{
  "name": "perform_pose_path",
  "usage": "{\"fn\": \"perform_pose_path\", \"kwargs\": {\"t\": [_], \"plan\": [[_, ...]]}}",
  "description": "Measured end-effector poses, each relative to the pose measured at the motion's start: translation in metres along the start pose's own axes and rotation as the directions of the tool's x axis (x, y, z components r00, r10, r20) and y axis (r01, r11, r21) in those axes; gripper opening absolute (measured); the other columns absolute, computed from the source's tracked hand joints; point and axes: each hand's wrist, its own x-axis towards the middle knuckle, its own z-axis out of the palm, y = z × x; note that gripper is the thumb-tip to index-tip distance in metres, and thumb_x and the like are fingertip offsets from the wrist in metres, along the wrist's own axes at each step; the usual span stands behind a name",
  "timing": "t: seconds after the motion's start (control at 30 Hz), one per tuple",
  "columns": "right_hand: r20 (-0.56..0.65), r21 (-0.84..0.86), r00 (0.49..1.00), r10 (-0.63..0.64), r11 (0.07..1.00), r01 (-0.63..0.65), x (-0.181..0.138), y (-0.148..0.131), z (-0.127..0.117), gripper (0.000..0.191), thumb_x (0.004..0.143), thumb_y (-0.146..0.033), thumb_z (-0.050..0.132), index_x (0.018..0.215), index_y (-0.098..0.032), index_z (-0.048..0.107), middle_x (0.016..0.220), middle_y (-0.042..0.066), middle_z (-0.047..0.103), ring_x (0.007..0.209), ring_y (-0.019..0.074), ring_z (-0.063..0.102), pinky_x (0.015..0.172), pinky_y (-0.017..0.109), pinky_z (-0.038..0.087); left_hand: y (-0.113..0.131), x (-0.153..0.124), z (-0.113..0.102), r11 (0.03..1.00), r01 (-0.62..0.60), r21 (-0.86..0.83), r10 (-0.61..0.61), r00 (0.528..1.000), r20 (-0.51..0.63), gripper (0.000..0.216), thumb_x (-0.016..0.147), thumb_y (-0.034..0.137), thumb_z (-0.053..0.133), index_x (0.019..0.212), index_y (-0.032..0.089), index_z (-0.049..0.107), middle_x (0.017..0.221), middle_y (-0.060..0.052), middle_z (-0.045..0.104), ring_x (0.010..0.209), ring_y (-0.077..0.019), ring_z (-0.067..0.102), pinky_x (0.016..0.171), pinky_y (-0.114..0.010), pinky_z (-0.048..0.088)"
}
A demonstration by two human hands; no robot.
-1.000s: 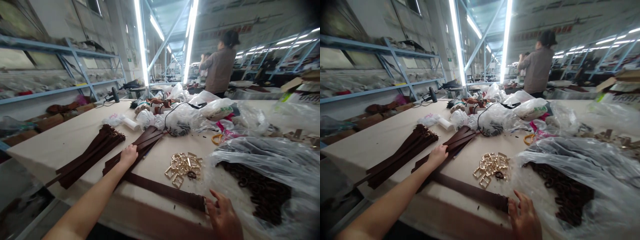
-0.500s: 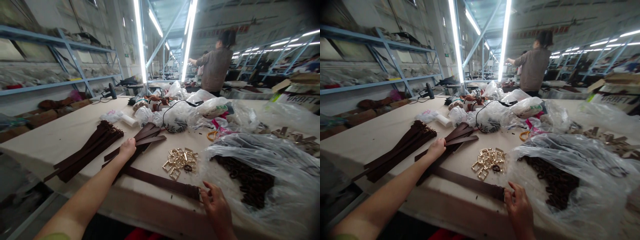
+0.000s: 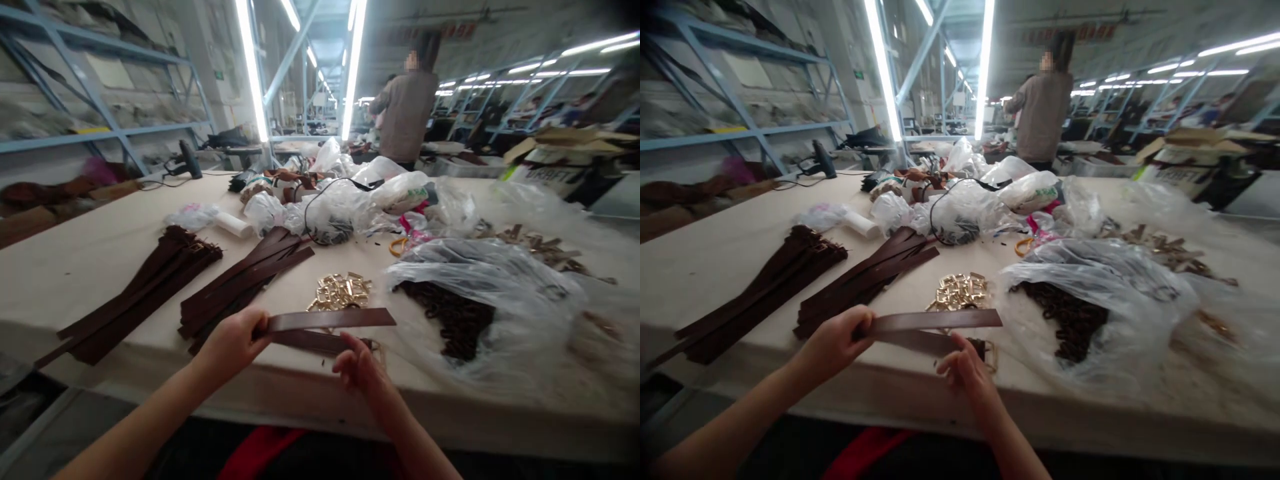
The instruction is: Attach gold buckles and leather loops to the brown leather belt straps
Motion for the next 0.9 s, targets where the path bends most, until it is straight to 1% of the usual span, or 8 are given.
{"fn": "perform_pose_path", "kwargs": {"t": [0.07,0.17,0.23,0.37,0.5,0.57,0.73,0.9], "plan": [[-0.168,0.232,0.982,0.090,0.972,-0.049,0.004,-0.001,0.002,0.051,0.073,-0.062,0.047,0.096,-0.018,0.060,0.063,0.000,0.056,0.052,0.0122,0.047,0.046,0.023,0.037,0.005,-0.021,0.012,0.994,-0.059,-0.097,0.067,0.994,0.083,0.009,0.069,0.017,0.051,0.070,0.021,0.044,0.080,-0.001,0.057,0.073,-0.0161,0.053,0.068,-0.024,0.038],[-0.356,0.239,0.927,0.120,0.970,-0.034,0.003,-0.001,-0.001,0.032,0.069,-0.047,0.062,0.082,-0.017,0.062,0.067,-0.001,0.055,0.057,0.0112,0.047,0.048,0.021,0.036,0.010,-0.037,0.030,0.941,0.052,-0.334,0.047,0.959,0.280,0.031,0.068,0.023,0.059,0.098,0.023,0.049,0.095,-0.003,0.059,0.086,-0.0201,0.056,0.077,-0.027,0.040],[-0.276,0.134,0.956,0.096,0.989,-0.060,-0.001,-0.001,0.002,0.028,0.070,-0.045,0.061,0.078,-0.017,0.061,0.066,-0.001,0.053,0.056,0.0103,0.046,0.046,0.020,0.034,0.020,-0.038,0.040,0.813,0.202,-0.546,0.104,0.873,0.477,0.053,0.069,0.031,0.061,0.117,0.024,0.041,0.101,-0.003,0.060,0.092,-0.0214,0.056,0.080,-0.028,0.042],[0.046,-0.075,0.996,0.078,0.994,-0.074,-0.003,-0.004,0.010,0.034,0.074,-0.050,0.055,0.085,-0.018,0.061,0.061,-0.003,0.050,0.050,0.0088,0.044,0.045,0.020,0.034,0.051,-0.023,0.051,0.562,0.512,-0.650,0.218,0.666,0.713,0.034,0.078,0.040,0.051,0.104,0.019,0.051,0.080,-0.002,0.063,0.068,-0.0169,0.059,0.059,-0.024,0.045],[-0.062,-0.277,0.993,-0.101,0.958,0.080,0.022,-0.015,-0.010,0.046,0.083,-0.054,0.037,0.102,-0.017,0.055,0.065,-0.001,0.052,0.052,0.0109,0.046,0.049,0.023,0.038,0.061,-0.010,0.057,0.412,0.624,-0.664,0.083,0.699,0.710,0.033,0.078,0.042,0.052,0.100,0.018,0.049,0.064,0.003,0.058,0.051,-0.0104,0.052,0.047,-0.019,0.039],[-0.156,-0.532,0.951,-0.266,0.834,0.146,0.044,-0.022,-0.027,0.040,0.085,-0.048,0.036,0.101,-0.016,0.055,0.073,0.002,0.056,0.057,0.0123,0.049,0.055,0.025,0.041,0.057,-0.008,0.061,0.372,0.625,-0.686,-0.001,0.740,0.673,0.033,0.076,0.042,0.053,0.098,0.017,0.047,0.063,0.003,0.057,0.051,-0.0103,0.051,0.048,-0.019,0.040],[0.039,-0.998,0.974,-0.221,0.031,0.047,0.089,-0.024,-0.041,0.017,0.083,-0.027,0.046,0.089,-0.019,0.060,0.090,0.007,0.064,0.077,0.0176,0.059,0.067,0.026,0.040,0.050,-0.010,0.066,0.335,0.623,-0.707,-0.094,0.769,0.633,0.030,0.075,0.039,0.053,0.097,0.018,0.047,0.063,0.003,0.057,0.055,-0.0117,0.053,0.050,-0.021,0.043],[0.021,-0.997,0.989,-0.146,-0.079,0.009,0.103,-0.015,-0.030,0.022,0.081,-0.036,0.050,0.084,-0.016,0.059,0.077,0.011,0.066,0.069,0.0219,0.061,0.057,0.028,0.036,0.046,-0.011,0.067,0.294,0.630,-0.719,-0.107,0.769,0.630,0.027,0.077,0.037,0.052,0.096,0.019,0.048,0.064,0.002,0.057,0.055,-0.0115,0.054,0.049,-0.020,0.043]]}}
